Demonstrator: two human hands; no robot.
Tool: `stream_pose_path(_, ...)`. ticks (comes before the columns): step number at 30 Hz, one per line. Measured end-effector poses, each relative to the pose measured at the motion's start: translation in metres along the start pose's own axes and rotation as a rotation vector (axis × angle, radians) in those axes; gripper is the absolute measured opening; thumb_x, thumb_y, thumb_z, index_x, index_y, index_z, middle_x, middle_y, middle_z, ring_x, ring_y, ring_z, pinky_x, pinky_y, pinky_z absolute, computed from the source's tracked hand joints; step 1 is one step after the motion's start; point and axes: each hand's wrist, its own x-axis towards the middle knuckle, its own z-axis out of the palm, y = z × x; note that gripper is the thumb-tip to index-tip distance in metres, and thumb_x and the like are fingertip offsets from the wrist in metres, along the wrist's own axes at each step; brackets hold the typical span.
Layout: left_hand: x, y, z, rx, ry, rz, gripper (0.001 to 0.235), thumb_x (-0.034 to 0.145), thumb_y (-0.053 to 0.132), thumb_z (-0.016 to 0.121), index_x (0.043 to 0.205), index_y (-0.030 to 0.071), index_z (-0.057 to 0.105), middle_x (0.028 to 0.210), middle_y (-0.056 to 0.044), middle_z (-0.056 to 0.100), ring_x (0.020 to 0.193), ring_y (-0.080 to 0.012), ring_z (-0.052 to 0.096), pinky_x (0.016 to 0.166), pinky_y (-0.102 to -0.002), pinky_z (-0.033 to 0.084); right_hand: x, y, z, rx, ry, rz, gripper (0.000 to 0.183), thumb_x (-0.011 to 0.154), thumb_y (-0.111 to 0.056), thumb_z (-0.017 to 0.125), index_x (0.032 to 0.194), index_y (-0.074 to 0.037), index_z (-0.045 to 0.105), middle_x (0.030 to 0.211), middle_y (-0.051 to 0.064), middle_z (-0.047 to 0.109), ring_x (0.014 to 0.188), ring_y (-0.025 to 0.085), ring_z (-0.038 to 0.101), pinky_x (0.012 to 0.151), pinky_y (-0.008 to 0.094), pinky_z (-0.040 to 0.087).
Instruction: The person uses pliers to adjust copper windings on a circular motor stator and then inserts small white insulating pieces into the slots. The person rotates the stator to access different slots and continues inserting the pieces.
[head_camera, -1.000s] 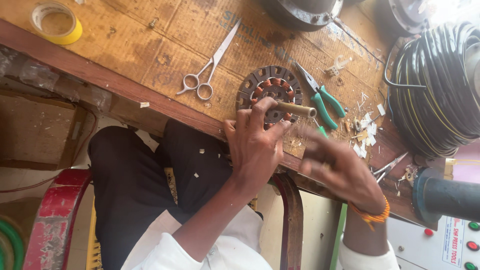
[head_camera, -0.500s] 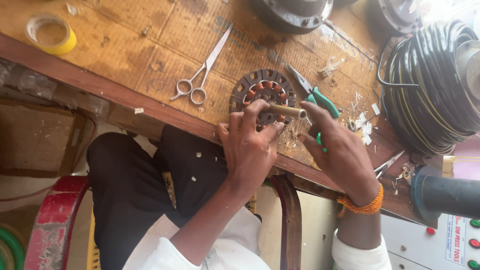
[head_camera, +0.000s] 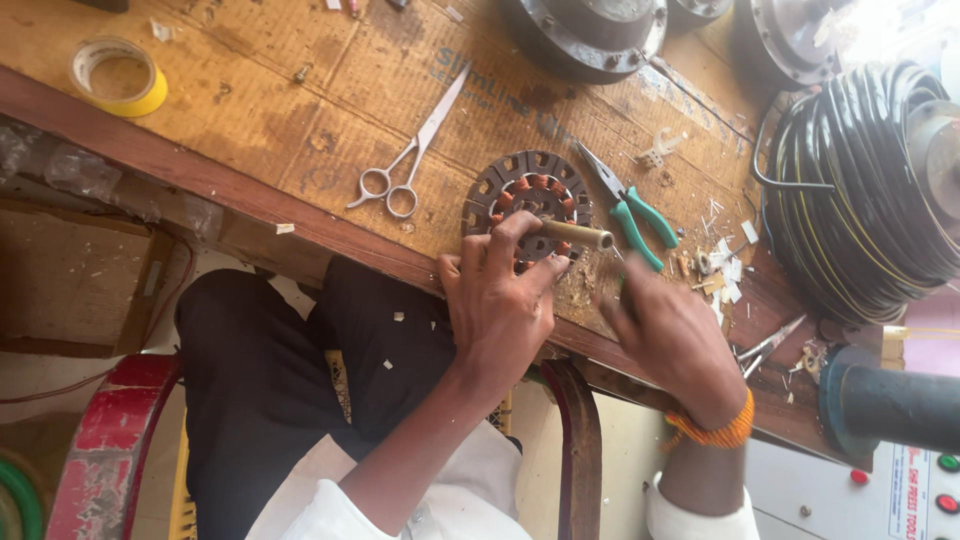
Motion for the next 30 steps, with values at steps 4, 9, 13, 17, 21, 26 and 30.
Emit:
stream_pose_path(4, -0.001, -0.002, 0.001, 0.006, -0.004, 0.005, 0.026, 0.077, 0.013, 0.085, 0.101, 0.021, 0.081, 0.130, 0.002, 0.055, 0.111, -0.0207, 0.052, 0.092, -0.047, 0.037, -0.013, 0.009, -0.002, 0.360, -0.250, -0.330, 0.027, 0.094, -0.025, 0.070, 0.118, -0.014, 0.066, 0.069, 0.007, 0.069, 0.058, 0.022, 0.064, 0.060, 0.037, 0.053)
stream_pose_path(9, -0.003, -0.002, 0.003, 0.016, -0.005, -0.001, 0.023, 0.079, 0.014, 0.085, 0.101, 0.021, 0.082, 0.129, 0.003, 0.055, 0.109, -0.0202, 0.053, 0.090, -0.046, 0.036, -0.011, 0.011, 0.004, 0.334, 0.313, -0.378, 0.054, 0.096, -0.026, 0.061, 0.145, -0.006, 0.052, 0.082, 0.011, 0.068, 0.067, 0.024, 0.062, 0.065, 0.042, 0.050)
stream_pose_path(13, 0.002, 0.001, 0.002, 0.053, 0.012, 0.008, 0.018, 0.078, 0.018, 0.086, 0.095, 0.021, 0.080, 0.128, 0.001, 0.055, 0.111, -0.0212, 0.053, 0.090, -0.049, 0.036, -0.010, 0.005, 0.001, 0.020, -0.090, -0.207, 0.018, 0.101, -0.020, 0.068, 0.115, -0.011, 0.061, 0.075, 0.009, 0.068, 0.069, 0.021, 0.064, 0.066, 0.039, 0.051)
stream_pose_path(17, -0.001, -0.001, 0.003, 0.061, 0.014, 0.008, 0.020, 0.079, 0.018, 0.086, 0.098, 0.022, 0.081, 0.129, 0.002, 0.055, 0.111, -0.0204, 0.053, 0.091, -0.047, 0.037, -0.022, 0.004, -0.002, 0.466, -0.165, -0.392, 0.045, 0.086, -0.019, 0.074, 0.130, -0.015, 0.062, 0.068, 0.007, 0.070, 0.057, 0.023, 0.064, 0.055, 0.040, 0.052)
stream_pose_path(21, -0.003, -0.002, 0.004, 0.038, -0.018, 0.001, 0.024, 0.079, 0.016, 0.086, 0.102, 0.023, 0.082, 0.128, 0.003, 0.055, 0.108, -0.0199, 0.052, 0.090, -0.047, 0.037, -0.012, 0.003, 0.004, 0.373, 0.362, -0.404, 0.055, 0.090, -0.018, 0.067, 0.142, -0.003, 0.054, 0.081, 0.010, 0.070, 0.057, 0.027, 0.059, 0.059, 0.041, 0.050)
stream_pose_path(26, -0.001, -0.001, 0.002, 0.021, 0.011, 0.006, 0.022, 0.079, 0.016, 0.087, 0.099, 0.022, 0.081, 0.129, 0.003, 0.055, 0.109, -0.0199, 0.053, 0.091, -0.047, 0.036, -0.014, 0.004, -0.002, 0.180, -0.028, -0.243, 0.031, 0.097, -0.022, 0.072, 0.124, -0.011, 0.061, 0.075, 0.009, 0.069, 0.067, 0.027, 0.067, 0.066, 0.041, 0.052)
stream_pose_path(30, -0.001, -0.003, 0.001, 0.004, -0.003, 0.014, 0.029, 0.072, 0.016, 0.086, 0.101, 0.020, 0.081, 0.129, 0.002, 0.054, 0.111, -0.0216, 0.052, 0.092, -0.048, 0.036, -0.020, 0.008, -0.005, 0.574, -0.162, -0.790, 0.048, 0.093, -0.018, 0.071, 0.139, -0.007, 0.058, 0.101, 0.012, 0.075, 0.083, 0.027, 0.075, 0.074, 0.039, 0.057)
